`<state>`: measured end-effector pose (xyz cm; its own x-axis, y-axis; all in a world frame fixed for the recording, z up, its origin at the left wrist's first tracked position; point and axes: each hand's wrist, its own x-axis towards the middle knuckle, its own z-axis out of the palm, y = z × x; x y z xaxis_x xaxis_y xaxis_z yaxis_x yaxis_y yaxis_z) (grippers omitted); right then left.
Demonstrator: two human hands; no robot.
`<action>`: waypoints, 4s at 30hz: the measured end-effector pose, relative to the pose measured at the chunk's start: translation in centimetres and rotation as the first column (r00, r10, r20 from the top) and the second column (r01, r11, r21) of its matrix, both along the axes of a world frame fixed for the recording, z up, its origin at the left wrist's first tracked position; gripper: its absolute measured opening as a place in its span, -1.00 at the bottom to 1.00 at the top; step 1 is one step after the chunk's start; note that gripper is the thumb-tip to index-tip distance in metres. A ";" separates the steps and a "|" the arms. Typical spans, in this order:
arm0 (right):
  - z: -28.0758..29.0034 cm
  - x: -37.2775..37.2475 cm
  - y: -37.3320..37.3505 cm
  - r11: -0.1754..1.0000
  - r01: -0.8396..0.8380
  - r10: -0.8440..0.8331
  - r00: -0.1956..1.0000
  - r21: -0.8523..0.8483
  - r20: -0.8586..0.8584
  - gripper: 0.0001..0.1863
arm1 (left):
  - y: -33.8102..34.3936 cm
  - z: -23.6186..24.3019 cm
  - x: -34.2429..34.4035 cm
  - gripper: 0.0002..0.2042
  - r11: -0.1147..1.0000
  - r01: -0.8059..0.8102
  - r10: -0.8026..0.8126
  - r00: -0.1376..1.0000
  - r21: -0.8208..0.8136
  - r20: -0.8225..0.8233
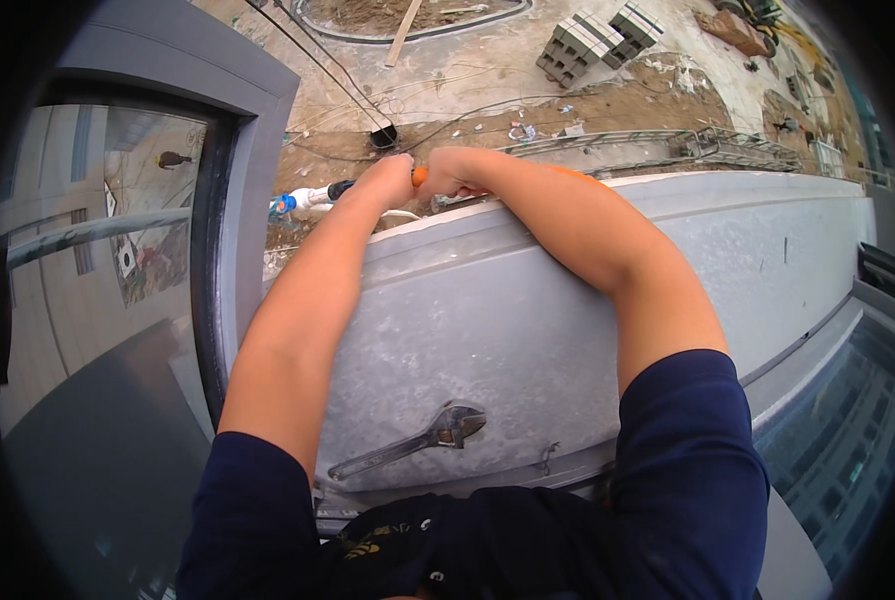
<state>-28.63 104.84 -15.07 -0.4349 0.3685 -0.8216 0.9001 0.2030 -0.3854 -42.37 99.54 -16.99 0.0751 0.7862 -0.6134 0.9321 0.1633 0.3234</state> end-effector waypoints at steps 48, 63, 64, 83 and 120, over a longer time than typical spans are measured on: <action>5.0 4.2 -1.7 0.814 -0.331 0.244 0.940 0.478 0.237 -0.70 | 0.3 -2.4 -2.7 -0.48 0.985 -0.009 0.002 0.999 -0.173 -0.037; 4.1 3.3 -0.2 0.921 -0.263 0.232 0.963 0.286 0.138 -0.46 | 0.0 -0.2 -2.1 -0.53 0.979 -0.041 0.022 0.995 -0.198 -0.098; 3.7 3.2 0.0 0.950 -0.232 0.209 0.970 0.211 0.123 -0.42 | 0.0 -0.2 -2.0 -0.54 0.980 -0.055 0.037 0.994 -0.192 -0.099; 5.0 2.1 -1.6 0.679 -0.322 0.291 0.943 0.660 0.161 -0.71 | 0.7 1.2 -1.2 -0.60 0.966 -0.175 0.163 0.984 -0.190 -0.078; 3.5 1.5 -1.2 0.602 -0.369 0.358 0.917 0.708 0.173 -0.70 | 0.8 0.4 -0.3 -0.60 0.956 -0.191 0.185 0.982 -0.222 -0.048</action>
<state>-27.16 103.67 -11.57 -0.6578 0.6524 -0.3765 0.6933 0.7198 0.0360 -42.69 100.29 -16.58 -0.0798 0.6261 -0.7757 0.8852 0.4022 0.2335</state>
